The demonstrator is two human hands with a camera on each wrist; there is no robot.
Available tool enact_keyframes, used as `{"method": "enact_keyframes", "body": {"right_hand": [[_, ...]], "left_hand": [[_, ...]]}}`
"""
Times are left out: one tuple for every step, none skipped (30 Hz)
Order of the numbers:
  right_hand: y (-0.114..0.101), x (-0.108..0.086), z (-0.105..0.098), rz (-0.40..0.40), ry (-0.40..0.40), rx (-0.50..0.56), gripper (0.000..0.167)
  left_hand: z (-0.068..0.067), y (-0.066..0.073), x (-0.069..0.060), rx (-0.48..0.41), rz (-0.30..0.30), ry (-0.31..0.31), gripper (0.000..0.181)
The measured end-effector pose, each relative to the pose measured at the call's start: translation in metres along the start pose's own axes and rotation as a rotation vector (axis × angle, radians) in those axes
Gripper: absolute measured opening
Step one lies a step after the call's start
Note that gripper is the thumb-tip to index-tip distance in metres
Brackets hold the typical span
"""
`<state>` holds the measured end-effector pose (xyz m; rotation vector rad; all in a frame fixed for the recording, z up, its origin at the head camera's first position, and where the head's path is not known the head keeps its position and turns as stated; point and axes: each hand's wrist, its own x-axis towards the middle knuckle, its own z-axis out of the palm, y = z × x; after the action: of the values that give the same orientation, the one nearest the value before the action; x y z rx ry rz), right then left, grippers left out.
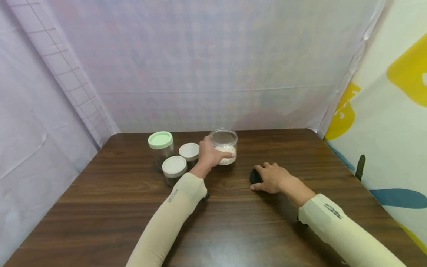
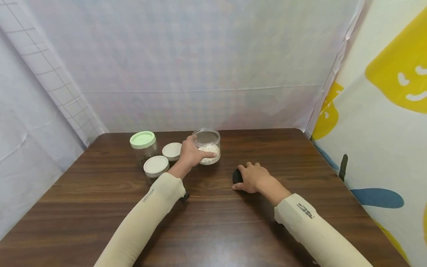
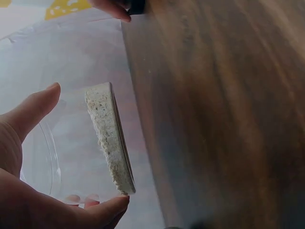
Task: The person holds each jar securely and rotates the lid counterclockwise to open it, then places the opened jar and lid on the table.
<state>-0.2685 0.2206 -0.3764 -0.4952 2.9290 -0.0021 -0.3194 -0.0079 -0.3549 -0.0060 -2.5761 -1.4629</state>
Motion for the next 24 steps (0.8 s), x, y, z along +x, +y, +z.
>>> {"method": "enact_keyframes", "body": {"right_hand": [[-0.001,0.000,0.000,-0.001,-0.001,0.000,0.084],[-0.001,0.000,0.000,0.000,-0.002,0.002,0.084],[-0.001,-0.001,0.000,0.001,-0.002,0.001,0.084],[-0.001,-0.001,0.000,0.001,-0.001,0.001,0.084],[-0.001,-0.001,0.000,0.003,-0.001,0.001,0.084],[-0.002,-0.001,0.000,0.003,0.001,-0.002,0.084],[-0.002,-0.001,-0.001,0.004,0.002,-0.004,0.084],[-0.002,-0.001,-0.001,0.006,0.002,-0.007,0.084],[-0.002,-0.001,-0.001,0.005,0.002,-0.011,0.084],[-0.002,-0.001,-0.001,0.005,0.001,-0.012,0.084],[-0.002,-0.001,-0.001,0.006,0.000,-0.013,0.084],[-0.002,-0.001,0.000,0.006,0.000,-0.016,0.085],[-0.001,-0.001,0.000,0.007,0.000,-0.017,0.085],[-0.001,-0.001,0.001,0.007,0.000,-0.020,0.085],[-0.001,-0.001,0.001,0.007,0.001,-0.021,0.085],[-0.001,0.000,0.002,0.008,0.000,-0.023,0.085],[-0.001,0.000,0.002,0.006,0.002,-0.026,0.086],[-0.001,0.000,0.002,0.005,0.002,-0.029,0.086],[-0.001,0.000,0.002,0.003,0.003,-0.031,0.086],[-0.001,0.000,0.002,0.002,0.003,-0.032,0.086],[-0.001,-0.001,0.002,0.002,0.002,-0.033,0.085],[-0.001,-0.001,0.002,0.004,0.001,-0.034,0.085],[-0.002,-0.001,0.002,0.002,0.001,-0.036,0.085],[-0.002,-0.001,0.002,0.003,0.001,-0.037,0.085]], "left_hand": [[0.002,-0.002,0.000,0.002,-0.012,0.001,0.106],[0.003,-0.003,0.000,0.007,-0.019,0.004,0.106],[0.005,-0.004,0.001,0.014,-0.023,0.007,0.106],[0.006,-0.005,0.002,0.023,-0.022,0.014,0.105],[0.008,-0.005,0.002,0.030,-0.022,0.016,0.105],[0.009,-0.005,0.003,0.037,-0.024,0.018,0.105],[0.010,-0.005,0.003,0.047,-0.025,0.021,0.105],[0.012,-0.005,0.004,0.059,-0.024,0.024,0.106],[0.013,-0.005,0.004,0.068,-0.028,0.024,0.106],[0.014,-0.006,0.005,0.076,-0.033,0.021,0.106],[0.015,-0.006,0.005,0.081,-0.039,0.016,0.107],[0.016,-0.007,0.005,0.087,-0.042,0.011,0.108],[0.017,-0.008,0.005,0.090,-0.044,0.007,0.108],[0.019,-0.009,0.005,0.091,-0.048,0.001,0.108],[0.019,-0.010,0.005,0.092,-0.051,-0.003,0.109],[0.020,-0.012,0.005,0.092,-0.053,-0.005,0.108],[0.021,-0.012,0.005,0.091,-0.053,-0.006,0.108],[0.021,-0.014,0.005,0.088,-0.056,-0.008,0.108],[0.022,-0.015,0.005,0.089,-0.055,-0.005,0.107],[0.022,-0.016,0.005,0.089,-0.053,-0.005,0.107],[0.022,-0.016,0.004,0.089,-0.050,-0.004,0.106],[0.022,-0.017,0.004,0.091,-0.048,-0.006,0.107],[0.022,-0.017,0.004,0.094,-0.046,-0.010,0.107],[0.022,-0.017,0.004,0.097,-0.044,-0.010,0.108]]}}
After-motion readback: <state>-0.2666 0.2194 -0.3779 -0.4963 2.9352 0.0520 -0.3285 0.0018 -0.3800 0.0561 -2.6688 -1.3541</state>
